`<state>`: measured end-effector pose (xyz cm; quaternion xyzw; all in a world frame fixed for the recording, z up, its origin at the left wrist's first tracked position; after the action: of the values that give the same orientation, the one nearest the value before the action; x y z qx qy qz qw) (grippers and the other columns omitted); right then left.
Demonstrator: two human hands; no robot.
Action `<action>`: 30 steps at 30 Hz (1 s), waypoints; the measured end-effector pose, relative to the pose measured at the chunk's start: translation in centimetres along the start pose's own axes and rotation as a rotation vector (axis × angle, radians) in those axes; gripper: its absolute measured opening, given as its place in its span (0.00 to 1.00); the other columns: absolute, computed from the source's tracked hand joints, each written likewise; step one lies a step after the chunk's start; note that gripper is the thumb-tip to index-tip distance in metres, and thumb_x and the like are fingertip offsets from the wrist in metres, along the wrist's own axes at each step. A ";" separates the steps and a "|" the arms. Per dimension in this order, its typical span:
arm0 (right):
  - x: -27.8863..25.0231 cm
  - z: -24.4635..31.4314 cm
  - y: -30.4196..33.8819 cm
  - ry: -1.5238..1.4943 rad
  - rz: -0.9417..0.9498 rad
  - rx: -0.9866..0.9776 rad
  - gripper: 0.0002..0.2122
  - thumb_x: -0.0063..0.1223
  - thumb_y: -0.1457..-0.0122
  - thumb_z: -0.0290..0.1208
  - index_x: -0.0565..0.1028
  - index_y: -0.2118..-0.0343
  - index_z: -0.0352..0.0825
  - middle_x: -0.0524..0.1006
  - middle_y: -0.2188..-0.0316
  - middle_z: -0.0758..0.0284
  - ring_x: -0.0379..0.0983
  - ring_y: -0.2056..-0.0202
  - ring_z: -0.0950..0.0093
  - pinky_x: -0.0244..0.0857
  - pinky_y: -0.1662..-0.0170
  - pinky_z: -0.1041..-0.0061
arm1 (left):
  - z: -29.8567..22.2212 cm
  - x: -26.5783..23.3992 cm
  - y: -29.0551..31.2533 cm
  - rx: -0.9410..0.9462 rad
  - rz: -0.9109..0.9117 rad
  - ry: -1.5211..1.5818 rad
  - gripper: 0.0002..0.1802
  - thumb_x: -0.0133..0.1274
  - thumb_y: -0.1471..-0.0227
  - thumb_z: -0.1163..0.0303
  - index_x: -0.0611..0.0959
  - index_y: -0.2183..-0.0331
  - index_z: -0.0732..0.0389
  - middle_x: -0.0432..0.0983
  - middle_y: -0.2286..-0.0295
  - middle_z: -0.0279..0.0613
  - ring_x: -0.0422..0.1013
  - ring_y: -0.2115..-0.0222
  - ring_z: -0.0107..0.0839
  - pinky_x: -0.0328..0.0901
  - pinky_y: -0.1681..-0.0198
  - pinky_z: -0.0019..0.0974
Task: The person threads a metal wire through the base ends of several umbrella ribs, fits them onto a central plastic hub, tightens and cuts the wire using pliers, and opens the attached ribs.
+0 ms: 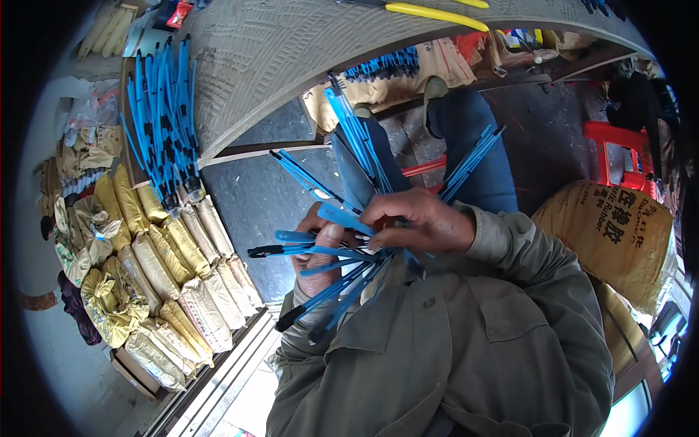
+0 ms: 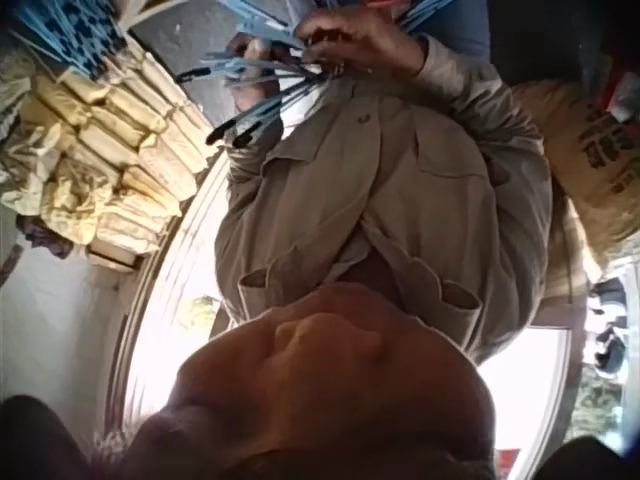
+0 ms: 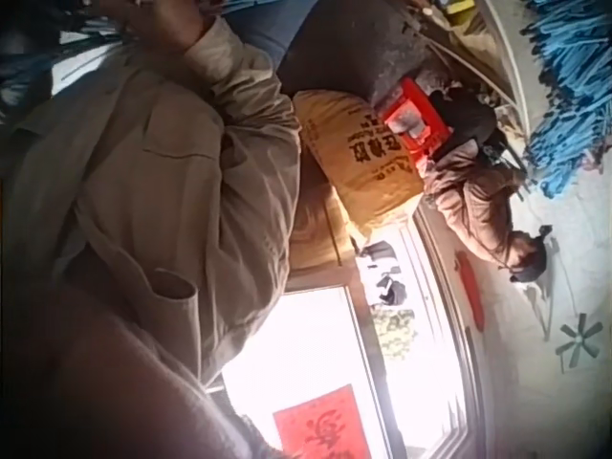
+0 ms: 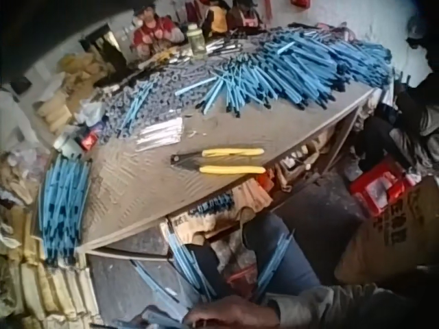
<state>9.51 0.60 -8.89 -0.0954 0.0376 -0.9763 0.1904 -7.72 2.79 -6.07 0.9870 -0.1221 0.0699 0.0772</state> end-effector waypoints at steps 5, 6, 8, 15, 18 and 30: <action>-11.2 -2.6 9.6 0.052 -0.977 0.013 0.14 0.48 0.39 0.37 0.71 0.58 0.30 0.72 0.62 0.64 0.71 0.64 0.77 0.64 0.61 0.79 | 1.3 -4.4 -0.3 0.089 0.113 0.164 0.13 0.51 0.46 0.66 0.78 0.74 0.67 0.69 0.79 0.44 0.64 0.81 0.27 0.58 0.79 0.30; -13.4 -4.2 12.9 0.160 -1.243 0.146 0.15 0.48 0.39 0.38 0.72 0.56 0.32 0.72 0.61 0.64 0.71 0.62 0.77 0.64 0.59 0.78 | 1.3 -4.6 -0.4 0.074 0.161 0.245 0.13 0.51 0.47 0.66 0.78 0.76 0.68 0.69 0.80 0.44 0.63 0.83 0.27 0.57 0.80 0.30; -14.4 -7.8 16.7 0.123 -1.283 0.346 0.16 0.48 0.39 0.39 0.71 0.55 0.32 0.72 0.60 0.65 0.70 0.60 0.77 0.63 0.57 0.77 | 1.4 -4.8 -0.7 0.048 0.255 0.404 0.14 0.51 0.49 0.67 0.79 0.79 0.68 0.69 0.81 0.44 0.61 0.85 0.28 0.54 0.82 0.31; -14.5 -12.1 13.6 -0.019 -0.934 0.193 0.20 0.52 0.42 0.36 0.67 0.50 0.30 0.72 0.57 0.65 0.69 0.56 0.74 0.61 0.51 0.75 | 0.4 -4.1 0.4 0.075 0.400 0.407 0.13 0.53 0.57 0.68 0.81 0.84 0.68 0.68 0.87 0.43 0.60 0.88 0.28 0.52 0.85 0.31; -12.5 -8.4 10.5 -0.167 -0.786 0.064 0.20 0.53 0.44 0.34 0.68 0.51 0.29 0.73 0.58 0.63 0.70 0.58 0.71 0.62 0.52 0.73 | 0.1 -3.8 0.4 0.093 0.439 0.397 0.12 0.53 0.60 0.69 0.81 0.83 0.68 0.69 0.87 0.44 0.60 0.88 0.29 0.52 0.85 0.31; -0.2 1.5 -0.2 -0.183 0.026 -0.098 0.07 0.59 0.52 0.16 0.74 0.69 0.30 0.76 0.70 0.64 0.74 0.67 0.75 0.66 0.64 0.78 | -2.0 0.5 0.3 -0.178 0.597 0.004 0.12 0.56 0.65 0.69 0.83 0.82 0.71 0.71 0.87 0.48 0.64 0.87 0.33 0.55 0.83 0.32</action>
<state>9.96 0.77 -7.43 -0.1930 0.0690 -0.9579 0.2009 -7.54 2.68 -4.03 0.8967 -0.4121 0.0805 0.1398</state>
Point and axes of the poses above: each hand's wrist, its own y-axis away from the middle knuckle, its own x-axis out of the palm, z = x × y, the point moved 3 cm from there along -y, towards the middle knuckle
